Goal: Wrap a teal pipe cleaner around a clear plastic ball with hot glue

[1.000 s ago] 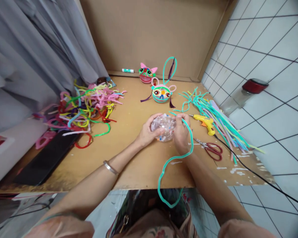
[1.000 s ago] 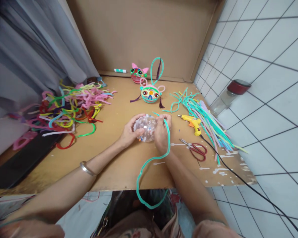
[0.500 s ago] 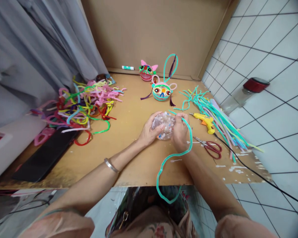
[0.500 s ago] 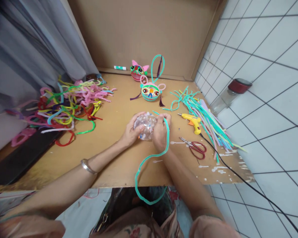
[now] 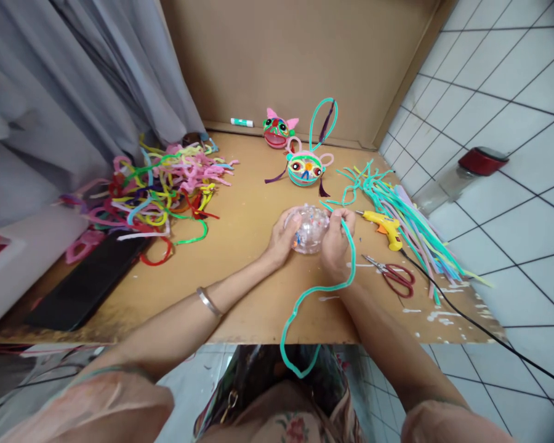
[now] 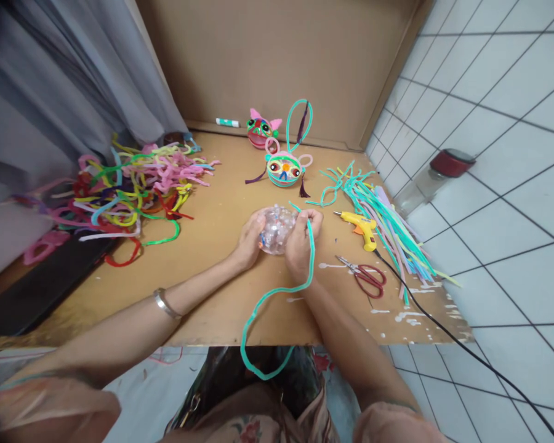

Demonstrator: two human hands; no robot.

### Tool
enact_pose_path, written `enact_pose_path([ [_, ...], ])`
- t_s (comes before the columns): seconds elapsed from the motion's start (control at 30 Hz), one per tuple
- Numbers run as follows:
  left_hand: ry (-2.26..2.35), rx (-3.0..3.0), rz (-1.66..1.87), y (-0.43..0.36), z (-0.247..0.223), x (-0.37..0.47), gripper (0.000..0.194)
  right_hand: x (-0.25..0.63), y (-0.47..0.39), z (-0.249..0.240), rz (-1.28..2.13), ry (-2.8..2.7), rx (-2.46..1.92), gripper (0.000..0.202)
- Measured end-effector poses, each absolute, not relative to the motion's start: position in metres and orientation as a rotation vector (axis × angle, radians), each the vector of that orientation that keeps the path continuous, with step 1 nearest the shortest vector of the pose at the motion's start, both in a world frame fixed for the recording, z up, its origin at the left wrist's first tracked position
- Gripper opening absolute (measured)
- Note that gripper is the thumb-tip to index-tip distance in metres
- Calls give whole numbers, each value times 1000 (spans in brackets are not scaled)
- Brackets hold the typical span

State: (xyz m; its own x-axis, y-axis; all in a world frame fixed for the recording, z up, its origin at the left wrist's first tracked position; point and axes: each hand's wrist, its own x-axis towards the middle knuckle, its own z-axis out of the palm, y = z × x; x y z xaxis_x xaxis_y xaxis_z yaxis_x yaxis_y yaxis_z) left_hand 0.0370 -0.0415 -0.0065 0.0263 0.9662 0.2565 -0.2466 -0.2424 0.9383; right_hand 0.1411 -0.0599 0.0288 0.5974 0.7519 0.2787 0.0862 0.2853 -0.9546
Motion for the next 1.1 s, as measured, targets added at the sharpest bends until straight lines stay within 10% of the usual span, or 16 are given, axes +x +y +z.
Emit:
enact_pose_path([
  [1.1,773,1707,1307,-48,3,22,77,152,-52,29,692,-677,-984,22],
])
